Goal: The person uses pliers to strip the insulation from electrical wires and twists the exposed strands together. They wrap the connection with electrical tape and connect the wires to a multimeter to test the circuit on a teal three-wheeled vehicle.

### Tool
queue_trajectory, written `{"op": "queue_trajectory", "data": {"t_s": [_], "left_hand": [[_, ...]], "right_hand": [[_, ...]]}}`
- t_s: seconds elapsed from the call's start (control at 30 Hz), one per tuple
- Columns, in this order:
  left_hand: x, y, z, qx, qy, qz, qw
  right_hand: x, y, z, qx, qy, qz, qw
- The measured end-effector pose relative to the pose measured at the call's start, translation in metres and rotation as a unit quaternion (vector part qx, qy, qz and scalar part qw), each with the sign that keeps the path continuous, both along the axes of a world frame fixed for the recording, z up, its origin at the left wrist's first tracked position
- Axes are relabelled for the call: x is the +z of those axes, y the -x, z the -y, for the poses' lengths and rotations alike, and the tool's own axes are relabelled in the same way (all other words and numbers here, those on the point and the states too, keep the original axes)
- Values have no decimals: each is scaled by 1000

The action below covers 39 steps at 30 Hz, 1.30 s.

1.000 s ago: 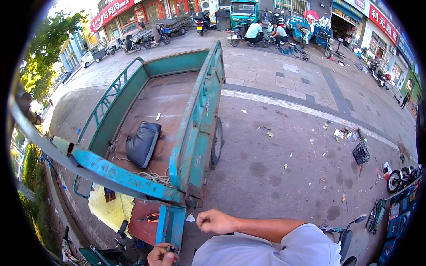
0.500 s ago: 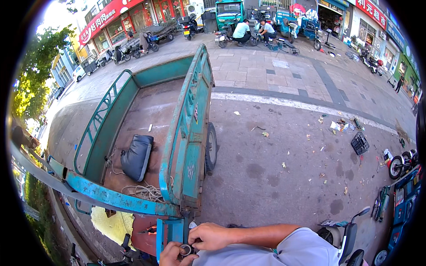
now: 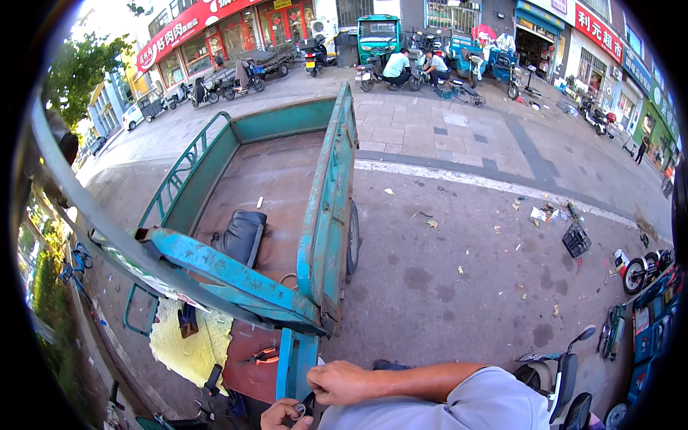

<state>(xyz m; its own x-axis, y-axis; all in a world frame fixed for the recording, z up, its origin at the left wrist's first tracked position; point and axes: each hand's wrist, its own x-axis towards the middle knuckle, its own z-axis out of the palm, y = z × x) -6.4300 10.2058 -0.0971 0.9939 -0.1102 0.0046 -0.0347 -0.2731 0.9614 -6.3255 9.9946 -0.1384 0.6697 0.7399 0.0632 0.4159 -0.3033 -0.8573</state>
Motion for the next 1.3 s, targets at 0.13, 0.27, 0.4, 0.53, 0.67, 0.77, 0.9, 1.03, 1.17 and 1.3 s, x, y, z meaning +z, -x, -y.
{"op": "queue_trajectory", "data": {"t_s": [0.13,0.27,0.4,0.53,0.67,0.77,0.9,1.03,1.17,1.3], "left_hand": [[-9,21,-24,-5,-3,-60,998],[-9,34,-36,-18,-58,-83,995],[2,32,-29,-29,-99,-78,992],[11,24,-20,-56,-132,-61,988],[1,13,-8,-105,-178,80,975],[-1,4,7,-102,-179,100,974],[-22,-8,21,-78,-187,127,971],[-69,-14,15,-4,-128,115,985],[-114,-6,-2,207,-123,-96,966],[-141,44,-25,481,227,-181,827]], "right_hand": [[-16,18,-16,90,-110,-247,959],[2,31,-18,175,-91,-288,937],[5,48,-22,101,-58,-122,986],[7,54,-21,16,0,-149,989],[12,60,-10,-30,37,-104,993],[13,55,-1,-29,64,-78,994],[-3,35,8,-40,41,-54,997],[-13,11,-1,1,-3,5,1000],[32,-12,-6,202,-120,-73,969],[28,-27,-34,294,-107,-172,934]]}}
